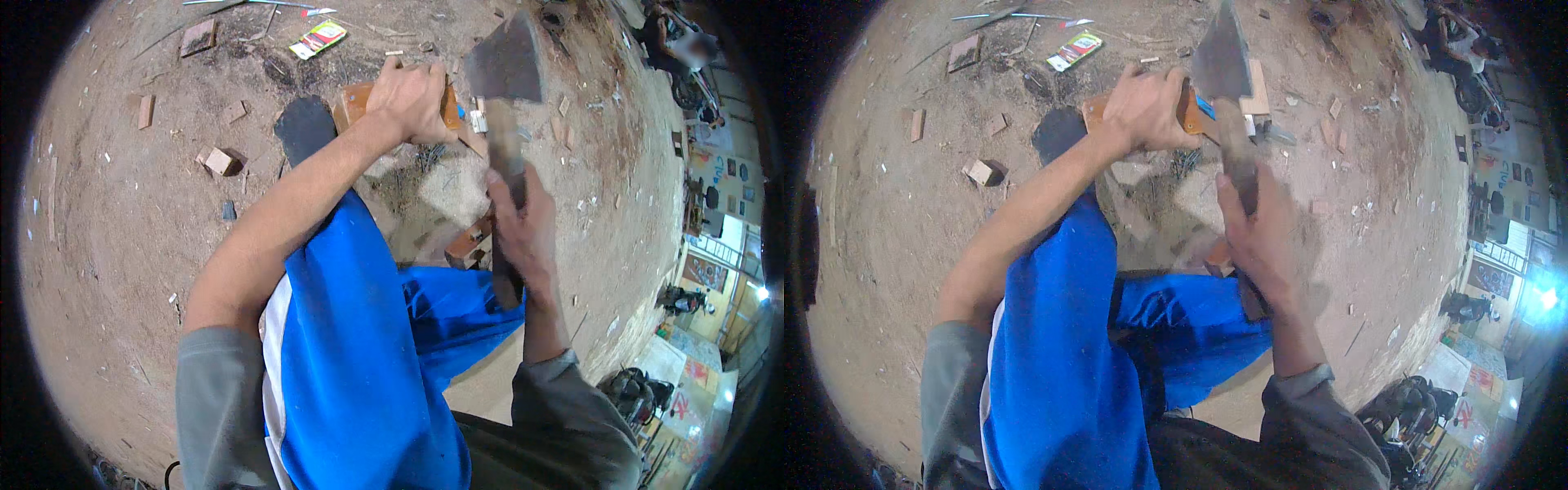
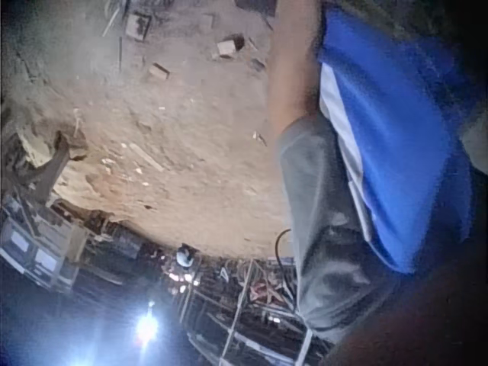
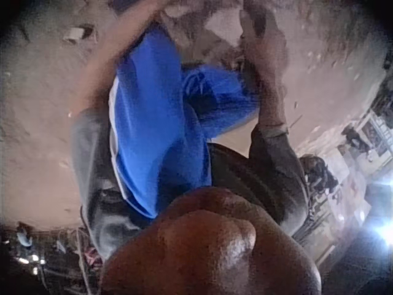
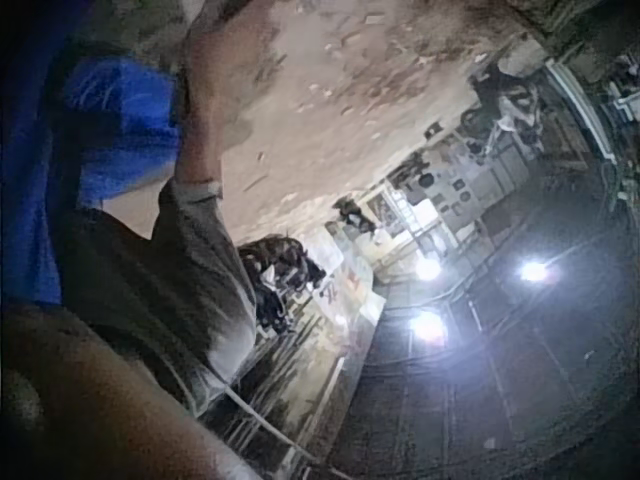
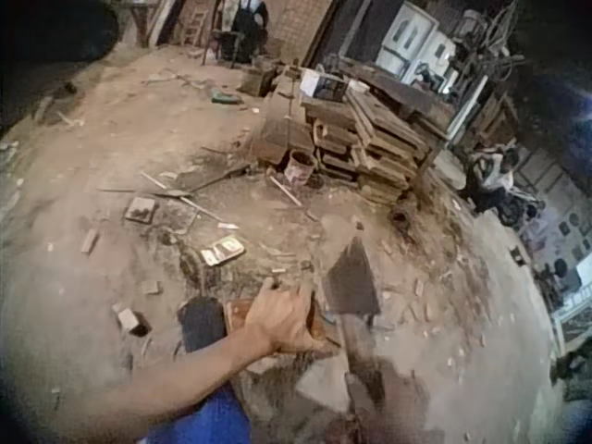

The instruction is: The person constructs a wooden box by hammering nails into the sides of the boards using the back of a hatchet and marking the wood with a blue pen.

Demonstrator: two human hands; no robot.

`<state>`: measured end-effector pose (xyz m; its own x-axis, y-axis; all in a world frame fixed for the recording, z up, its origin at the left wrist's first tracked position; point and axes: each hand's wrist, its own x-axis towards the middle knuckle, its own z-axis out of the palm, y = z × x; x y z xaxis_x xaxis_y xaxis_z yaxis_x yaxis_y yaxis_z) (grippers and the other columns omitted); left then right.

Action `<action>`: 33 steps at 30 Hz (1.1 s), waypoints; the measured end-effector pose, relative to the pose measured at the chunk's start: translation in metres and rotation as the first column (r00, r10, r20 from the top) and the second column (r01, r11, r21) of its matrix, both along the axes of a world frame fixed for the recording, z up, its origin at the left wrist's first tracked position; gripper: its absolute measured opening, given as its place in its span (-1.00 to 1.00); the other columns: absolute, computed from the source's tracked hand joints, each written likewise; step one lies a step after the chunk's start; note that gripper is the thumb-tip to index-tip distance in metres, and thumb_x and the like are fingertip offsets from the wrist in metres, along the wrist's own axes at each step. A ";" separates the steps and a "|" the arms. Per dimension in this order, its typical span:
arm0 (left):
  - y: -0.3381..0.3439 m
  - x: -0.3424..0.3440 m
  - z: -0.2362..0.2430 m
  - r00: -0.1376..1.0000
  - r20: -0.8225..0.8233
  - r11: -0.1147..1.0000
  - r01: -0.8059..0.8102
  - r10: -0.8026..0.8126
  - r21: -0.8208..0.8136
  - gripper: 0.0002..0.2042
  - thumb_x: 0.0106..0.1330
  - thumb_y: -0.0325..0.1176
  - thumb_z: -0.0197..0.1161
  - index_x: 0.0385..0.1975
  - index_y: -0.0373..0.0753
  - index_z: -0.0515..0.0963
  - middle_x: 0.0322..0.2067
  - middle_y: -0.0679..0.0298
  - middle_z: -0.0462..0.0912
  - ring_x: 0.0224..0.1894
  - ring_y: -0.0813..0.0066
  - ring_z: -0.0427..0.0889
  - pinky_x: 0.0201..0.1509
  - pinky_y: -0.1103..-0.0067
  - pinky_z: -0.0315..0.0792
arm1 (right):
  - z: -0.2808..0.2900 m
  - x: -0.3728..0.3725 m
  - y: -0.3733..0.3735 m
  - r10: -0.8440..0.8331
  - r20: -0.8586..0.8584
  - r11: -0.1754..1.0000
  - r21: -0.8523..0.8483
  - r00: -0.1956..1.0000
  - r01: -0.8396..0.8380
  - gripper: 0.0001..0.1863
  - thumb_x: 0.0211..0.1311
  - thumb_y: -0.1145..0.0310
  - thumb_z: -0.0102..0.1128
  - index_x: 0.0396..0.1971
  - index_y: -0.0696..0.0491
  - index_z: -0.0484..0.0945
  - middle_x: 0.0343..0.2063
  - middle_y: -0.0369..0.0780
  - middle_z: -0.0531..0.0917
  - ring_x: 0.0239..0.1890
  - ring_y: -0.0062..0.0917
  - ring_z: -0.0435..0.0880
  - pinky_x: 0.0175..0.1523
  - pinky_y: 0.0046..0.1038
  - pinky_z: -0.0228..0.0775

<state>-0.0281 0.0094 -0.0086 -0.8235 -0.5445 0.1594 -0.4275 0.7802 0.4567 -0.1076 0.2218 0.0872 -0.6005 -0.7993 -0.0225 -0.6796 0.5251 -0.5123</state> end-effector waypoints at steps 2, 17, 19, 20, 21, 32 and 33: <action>-0.004 0.001 0.003 0.999 0.031 0.999 0.028 -0.029 0.039 -0.10 -0.17 0.25 0.50 0.04 -0.40 0.45 -0.18 -0.07 0.72 -0.06 0.00 0.73 0.30 0.18 0.32 | 0.028 0.010 -0.010 -0.029 0.080 0.999 -0.036 0.996 0.032 -0.62 0.47 0.18 0.23 -0.03 0.24 0.56 -0.46 -0.16 0.68 -0.41 -0.58 0.63 -0.28 -0.42 0.48; -0.006 0.001 0.009 0.999 0.038 0.999 0.028 -0.029 0.037 -0.12 -0.18 0.26 0.48 -0.09 -0.50 0.50 -0.39 -0.02 0.73 -0.25 0.00 0.74 0.27 0.17 0.35 | 0.049 0.017 -0.010 0.004 0.063 1.000 -0.019 0.998 -0.003 -0.53 0.46 0.17 0.18 0.14 0.23 0.51 -0.44 0.08 0.72 -0.38 -0.01 0.77 -0.17 -0.06 0.55; -0.006 0.002 0.015 0.993 0.106 0.996 0.034 -0.043 0.086 -0.10 -0.20 0.31 0.53 -0.08 -0.44 0.50 -0.26 -0.02 0.75 -0.14 0.08 0.76 0.28 0.23 0.34 | 0.026 0.009 -0.001 0.155 -0.062 0.988 0.015 0.986 -0.155 -0.53 0.45 0.20 0.19 0.18 0.21 0.50 -0.43 0.07 0.73 -0.39 -0.03 0.78 -0.18 -0.08 0.56; -0.008 0.006 0.010 0.996 0.082 0.999 0.021 -0.025 0.046 -0.08 -0.21 0.32 0.54 -0.06 -0.43 0.50 -0.24 -0.04 0.74 -0.09 0.07 0.74 0.28 0.20 0.34 | 0.034 0.023 -0.008 0.046 0.119 0.987 0.150 0.992 -0.064 -0.53 0.43 0.22 0.22 0.20 0.18 0.49 -0.37 0.10 0.73 -0.34 -0.01 0.78 -0.17 -0.09 0.56; -0.008 0.006 0.003 0.999 0.051 1.000 0.015 -0.015 0.006 -0.07 -0.22 0.34 0.54 -0.05 -0.42 0.50 -0.21 -0.06 0.73 -0.04 0.07 0.72 0.27 0.18 0.34 | 0.029 0.025 -0.005 0.054 0.119 0.988 0.137 0.991 -0.071 -0.52 0.42 0.22 0.23 0.22 0.18 0.47 -0.34 0.10 0.73 -0.33 -0.02 0.78 -0.17 -0.10 0.56; -0.017 0.010 0.003 0.982 0.056 0.982 0.181 -0.183 0.049 -0.37 0.11 0.04 0.42 0.06 -0.25 0.42 -0.09 -0.02 0.70 0.15 -0.05 0.61 0.20 0.06 0.40 | -0.017 0.015 0.035 0.269 0.145 0.958 -0.144 0.952 -0.249 -0.45 0.29 0.36 0.39 0.22 0.23 0.44 -0.11 0.13 0.71 -0.05 -0.03 0.76 0.06 -0.21 0.57; -0.018 0.009 0.006 0.983 0.052 0.983 0.176 -0.179 0.054 -0.43 0.16 -0.01 0.41 0.04 -0.24 0.41 -0.09 -0.03 0.70 0.14 -0.06 0.61 0.19 0.06 0.41 | -0.020 0.016 0.040 0.277 0.121 0.954 -0.156 0.953 -0.257 -0.45 0.29 0.35 0.39 0.20 0.25 0.45 -0.09 0.14 0.70 -0.02 -0.02 0.75 0.08 -0.22 0.56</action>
<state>-0.0193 -0.0090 -0.0031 -0.9144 -0.3952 0.0872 -0.3104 0.8232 0.4754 -0.0914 0.2617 0.0670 -0.3636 -0.9311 0.0301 -0.7016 0.2524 -0.6664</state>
